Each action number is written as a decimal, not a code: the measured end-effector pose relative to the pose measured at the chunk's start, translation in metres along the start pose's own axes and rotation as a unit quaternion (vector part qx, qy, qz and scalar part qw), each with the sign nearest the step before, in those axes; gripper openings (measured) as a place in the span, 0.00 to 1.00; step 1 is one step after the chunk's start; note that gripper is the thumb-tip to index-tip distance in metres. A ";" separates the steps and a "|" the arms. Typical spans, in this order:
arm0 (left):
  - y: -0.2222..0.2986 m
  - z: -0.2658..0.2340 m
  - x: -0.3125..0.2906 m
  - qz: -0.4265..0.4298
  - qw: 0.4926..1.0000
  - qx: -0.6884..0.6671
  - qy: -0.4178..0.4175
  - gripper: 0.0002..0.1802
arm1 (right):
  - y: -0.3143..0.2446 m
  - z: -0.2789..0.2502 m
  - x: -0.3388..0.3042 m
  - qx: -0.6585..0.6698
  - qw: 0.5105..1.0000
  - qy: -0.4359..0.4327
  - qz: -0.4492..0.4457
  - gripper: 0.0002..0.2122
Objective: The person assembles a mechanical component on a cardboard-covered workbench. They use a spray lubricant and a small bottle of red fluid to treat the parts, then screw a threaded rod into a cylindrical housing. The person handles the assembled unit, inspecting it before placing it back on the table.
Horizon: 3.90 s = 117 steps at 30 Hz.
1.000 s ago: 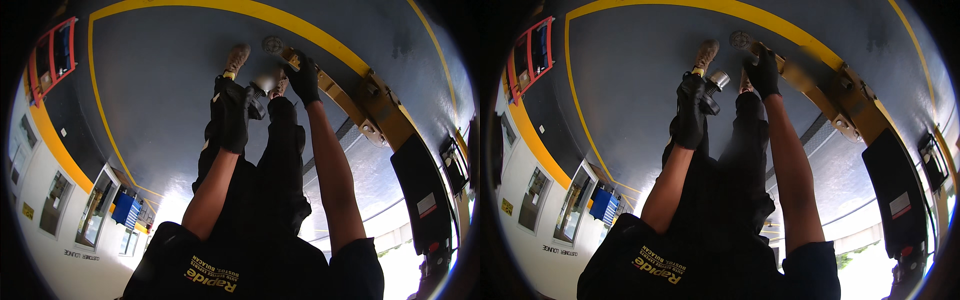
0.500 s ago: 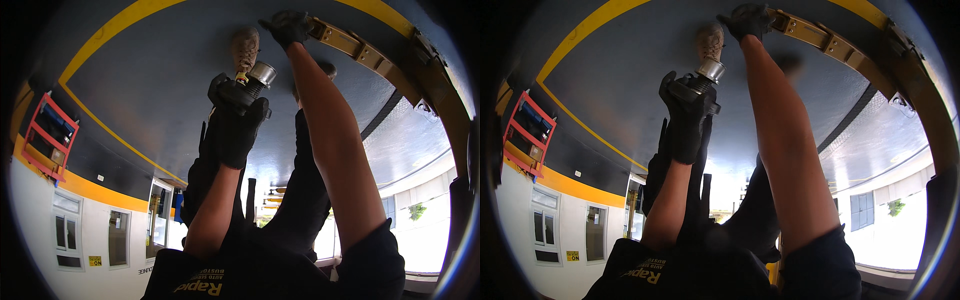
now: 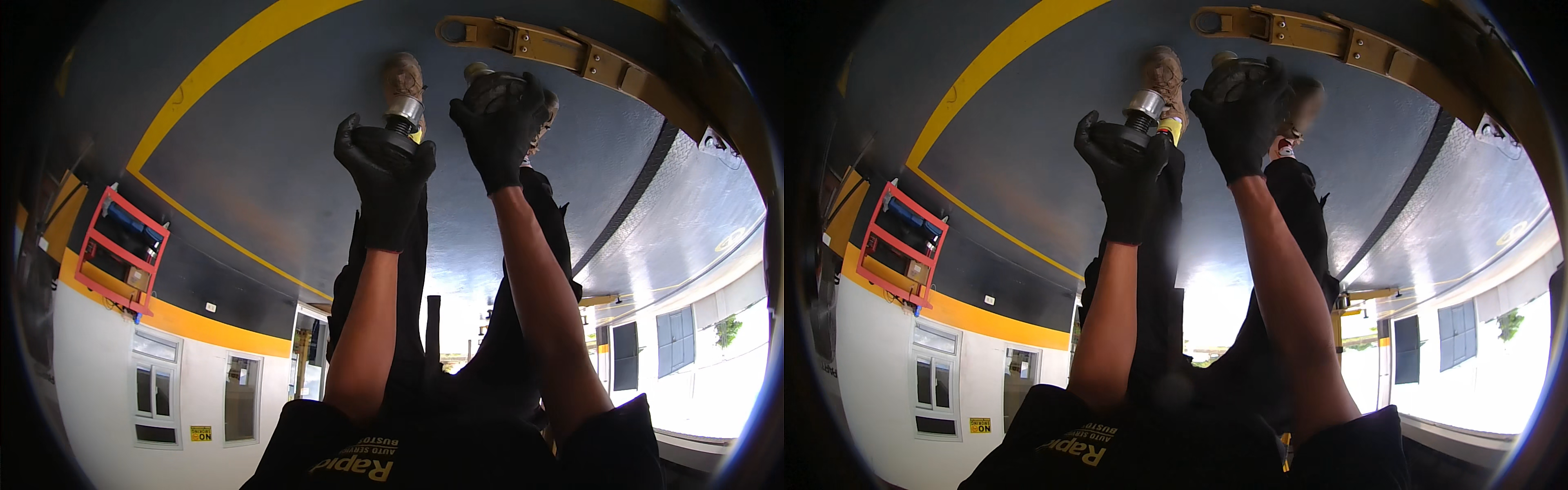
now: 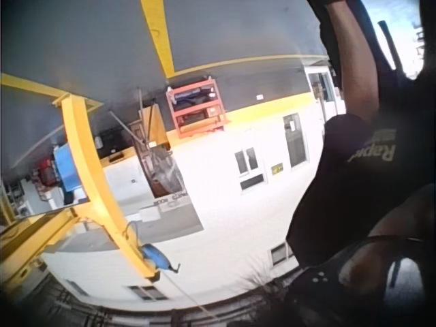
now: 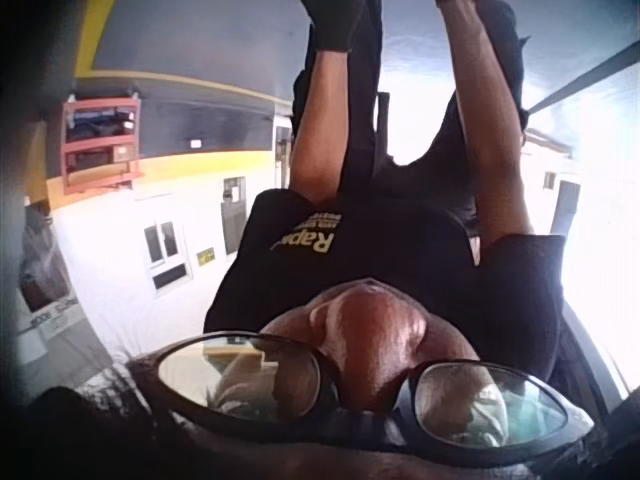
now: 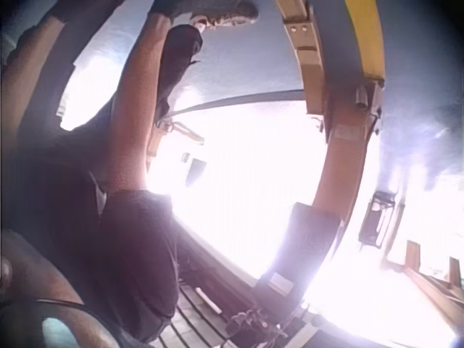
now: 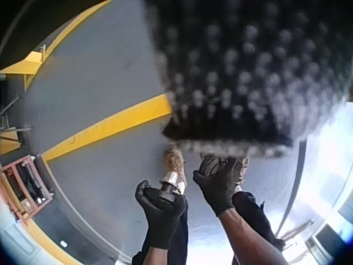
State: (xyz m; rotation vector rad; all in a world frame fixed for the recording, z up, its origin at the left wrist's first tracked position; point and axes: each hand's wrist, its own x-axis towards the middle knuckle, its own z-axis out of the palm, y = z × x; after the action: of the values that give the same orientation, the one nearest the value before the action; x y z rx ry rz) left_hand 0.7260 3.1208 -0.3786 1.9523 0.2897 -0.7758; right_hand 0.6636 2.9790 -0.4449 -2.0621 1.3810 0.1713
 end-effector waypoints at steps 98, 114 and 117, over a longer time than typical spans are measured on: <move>-0.079 0.136 0.234 0.355 0.622 0.631 -0.297 0.51 | 0.078 -0.113 0.034 0.409 0.871 0.039 0.270 0.52; -0.090 0.149 0.222 0.322 0.564 0.720 -0.244 0.64 | 0.080 -0.110 0.020 0.416 0.871 0.044 0.259 0.48; -0.098 0.176 0.205 0.062 0.808 0.573 -0.123 0.56 | 0.084 -0.109 0.017 0.399 0.879 0.054 0.257 0.47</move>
State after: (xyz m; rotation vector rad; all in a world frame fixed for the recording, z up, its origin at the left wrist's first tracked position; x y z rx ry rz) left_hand 0.7643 2.9932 -0.6333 2.8760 -0.6288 -1.2643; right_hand 0.5726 2.8830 -0.4037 -1.0180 1.6720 -0.2658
